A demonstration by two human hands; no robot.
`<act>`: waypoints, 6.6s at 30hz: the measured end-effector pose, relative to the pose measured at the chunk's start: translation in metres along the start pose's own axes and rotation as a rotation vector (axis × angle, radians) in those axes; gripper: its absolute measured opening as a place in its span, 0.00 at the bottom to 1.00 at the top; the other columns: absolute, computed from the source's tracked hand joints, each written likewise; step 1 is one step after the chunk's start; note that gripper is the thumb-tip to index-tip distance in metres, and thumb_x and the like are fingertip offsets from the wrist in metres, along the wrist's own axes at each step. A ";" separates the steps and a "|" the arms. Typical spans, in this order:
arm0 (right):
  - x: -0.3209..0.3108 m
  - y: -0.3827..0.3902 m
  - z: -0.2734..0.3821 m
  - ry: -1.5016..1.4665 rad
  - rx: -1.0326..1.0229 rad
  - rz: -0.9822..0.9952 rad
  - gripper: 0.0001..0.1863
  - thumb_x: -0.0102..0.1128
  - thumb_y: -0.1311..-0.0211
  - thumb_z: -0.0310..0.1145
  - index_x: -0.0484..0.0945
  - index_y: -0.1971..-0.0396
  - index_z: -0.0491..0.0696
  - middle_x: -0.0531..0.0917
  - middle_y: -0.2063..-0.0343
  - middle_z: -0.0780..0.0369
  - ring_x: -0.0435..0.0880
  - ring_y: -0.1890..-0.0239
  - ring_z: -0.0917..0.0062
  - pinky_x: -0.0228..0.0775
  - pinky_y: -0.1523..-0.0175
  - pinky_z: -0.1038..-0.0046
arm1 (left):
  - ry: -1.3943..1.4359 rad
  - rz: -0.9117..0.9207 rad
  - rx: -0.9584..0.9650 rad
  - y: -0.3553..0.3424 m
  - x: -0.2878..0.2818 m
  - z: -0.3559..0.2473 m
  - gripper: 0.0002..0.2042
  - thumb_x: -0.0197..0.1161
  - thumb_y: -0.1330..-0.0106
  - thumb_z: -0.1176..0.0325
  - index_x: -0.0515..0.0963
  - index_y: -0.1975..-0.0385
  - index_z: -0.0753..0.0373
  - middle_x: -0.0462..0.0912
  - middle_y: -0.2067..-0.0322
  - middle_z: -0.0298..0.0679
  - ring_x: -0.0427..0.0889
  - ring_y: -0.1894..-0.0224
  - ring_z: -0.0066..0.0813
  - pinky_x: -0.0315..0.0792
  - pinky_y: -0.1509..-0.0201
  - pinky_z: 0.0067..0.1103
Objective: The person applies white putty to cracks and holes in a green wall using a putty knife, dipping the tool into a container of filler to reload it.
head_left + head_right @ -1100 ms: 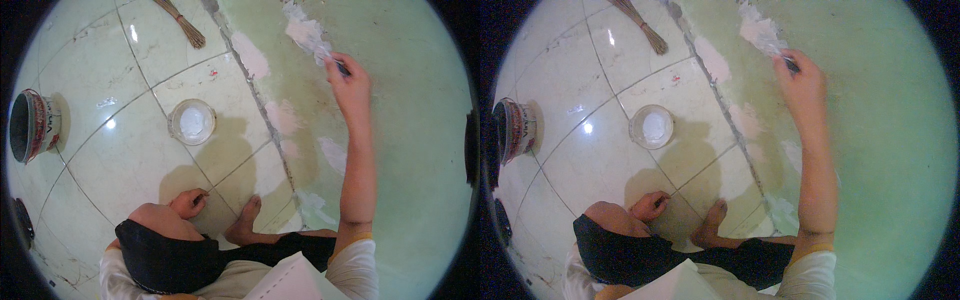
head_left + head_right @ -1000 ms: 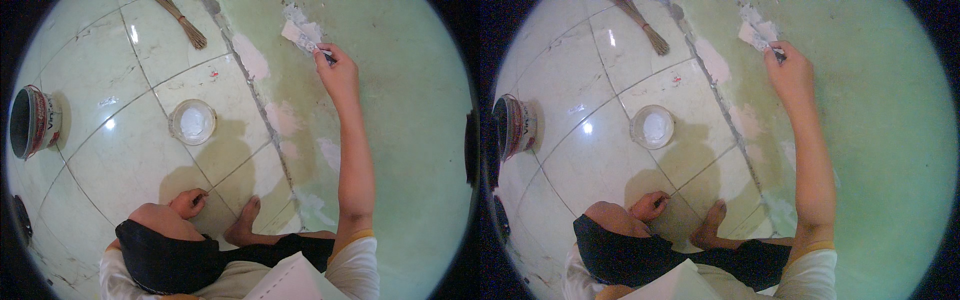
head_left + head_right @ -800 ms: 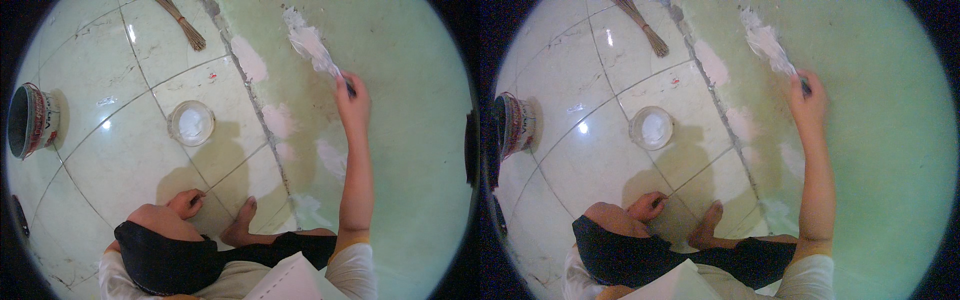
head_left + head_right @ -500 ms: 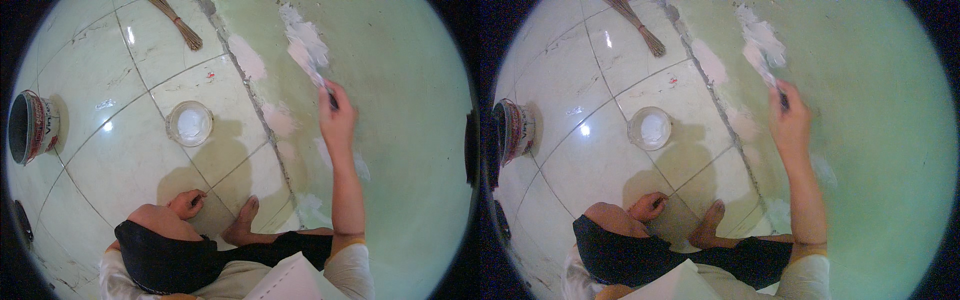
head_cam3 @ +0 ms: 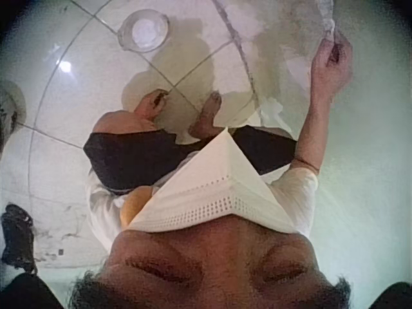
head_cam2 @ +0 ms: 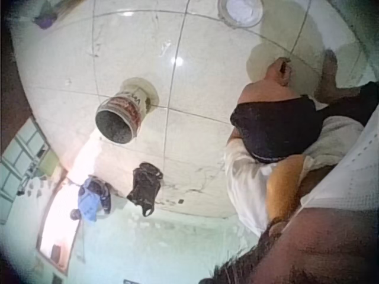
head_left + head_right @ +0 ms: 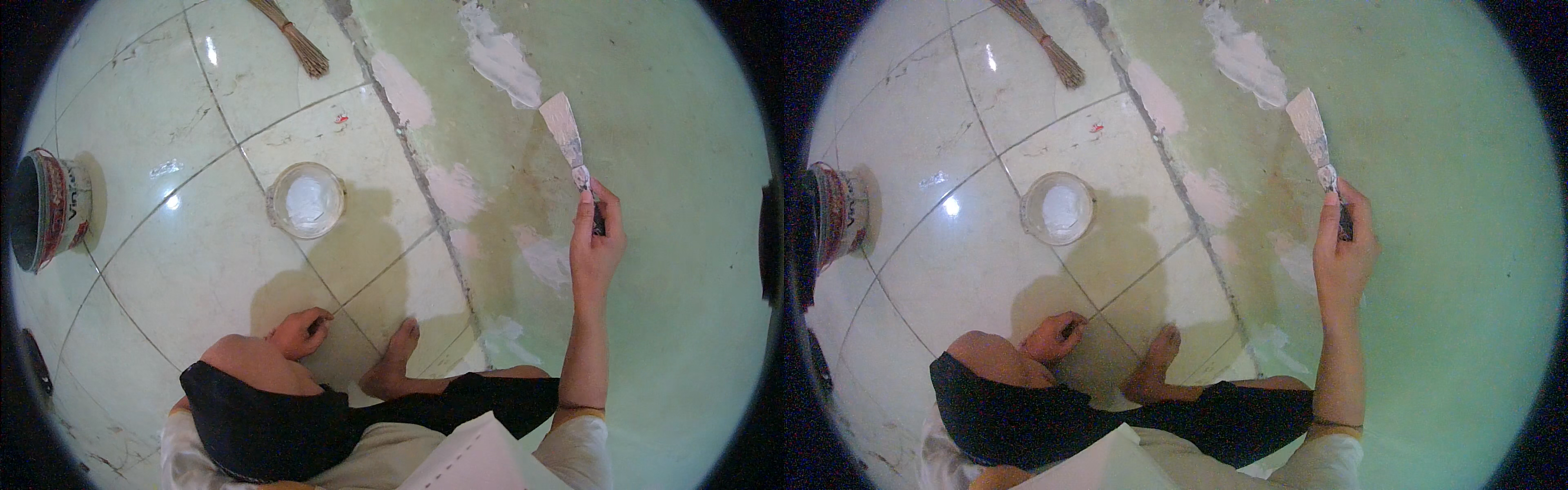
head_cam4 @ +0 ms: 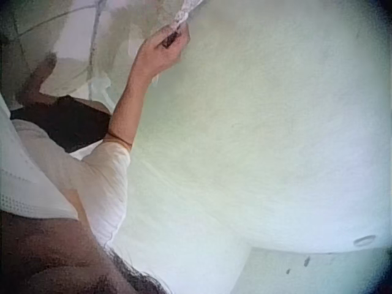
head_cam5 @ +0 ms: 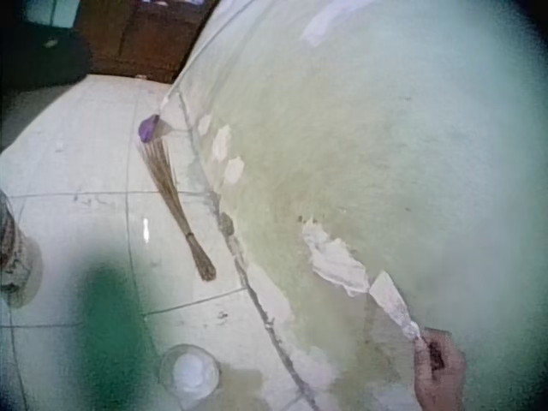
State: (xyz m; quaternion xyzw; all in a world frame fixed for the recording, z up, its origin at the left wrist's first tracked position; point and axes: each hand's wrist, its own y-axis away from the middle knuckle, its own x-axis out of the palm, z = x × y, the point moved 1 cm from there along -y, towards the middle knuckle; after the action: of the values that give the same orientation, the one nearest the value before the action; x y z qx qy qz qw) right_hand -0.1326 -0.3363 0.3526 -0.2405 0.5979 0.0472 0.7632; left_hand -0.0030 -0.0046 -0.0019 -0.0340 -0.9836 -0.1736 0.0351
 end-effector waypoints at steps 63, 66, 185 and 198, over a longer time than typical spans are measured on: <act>0.017 0.001 -0.003 -0.084 -0.101 0.080 0.13 0.58 0.30 0.37 0.80 0.53 0.46 0.84 0.72 0.60 0.75 0.75 0.80 0.70 0.66 0.76 | -0.008 -0.097 0.131 -0.004 0.004 0.006 0.10 0.59 0.32 0.69 0.78 0.55 0.65 0.82 0.71 0.47 0.80 0.74 0.34 0.75 0.66 0.29; 0.046 -0.019 0.012 -0.045 -0.167 0.097 0.12 0.59 0.30 0.37 0.80 0.53 0.47 0.83 0.74 0.59 0.77 0.75 0.78 0.71 0.66 0.75 | -0.011 -0.094 0.121 -0.004 0.005 0.005 0.10 0.59 0.32 0.70 0.77 0.55 0.65 0.83 0.70 0.48 0.81 0.73 0.35 0.75 0.65 0.29; 0.149 0.025 0.029 -0.871 0.438 0.401 0.14 0.58 0.29 0.43 0.81 0.66 0.47 0.75 0.80 0.72 0.66 0.79 0.90 0.55 0.75 0.83 | 0.660 -0.665 0.171 -0.053 -0.095 -0.044 0.08 0.57 0.28 0.75 0.66 0.54 0.67 0.80 0.54 0.45 0.82 0.49 0.35 0.75 0.40 0.31; 0.154 -0.104 0.004 -1.414 0.485 0.321 0.09 0.56 0.30 0.37 0.73 0.64 0.47 0.76 0.76 0.67 0.67 0.82 0.88 0.52 0.84 0.85 | 0.661 -0.655 0.120 -0.050 -0.099 -0.037 0.09 0.58 0.28 0.74 0.67 0.55 0.68 0.81 0.57 0.44 0.84 0.53 0.35 0.78 0.44 0.32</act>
State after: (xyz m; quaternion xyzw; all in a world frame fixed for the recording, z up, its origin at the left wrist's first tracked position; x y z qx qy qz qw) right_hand -0.0483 -0.4588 0.2416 0.1109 -0.0116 0.1676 0.9795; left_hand 0.0938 -0.0693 0.0076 0.3375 -0.8869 -0.1198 0.2917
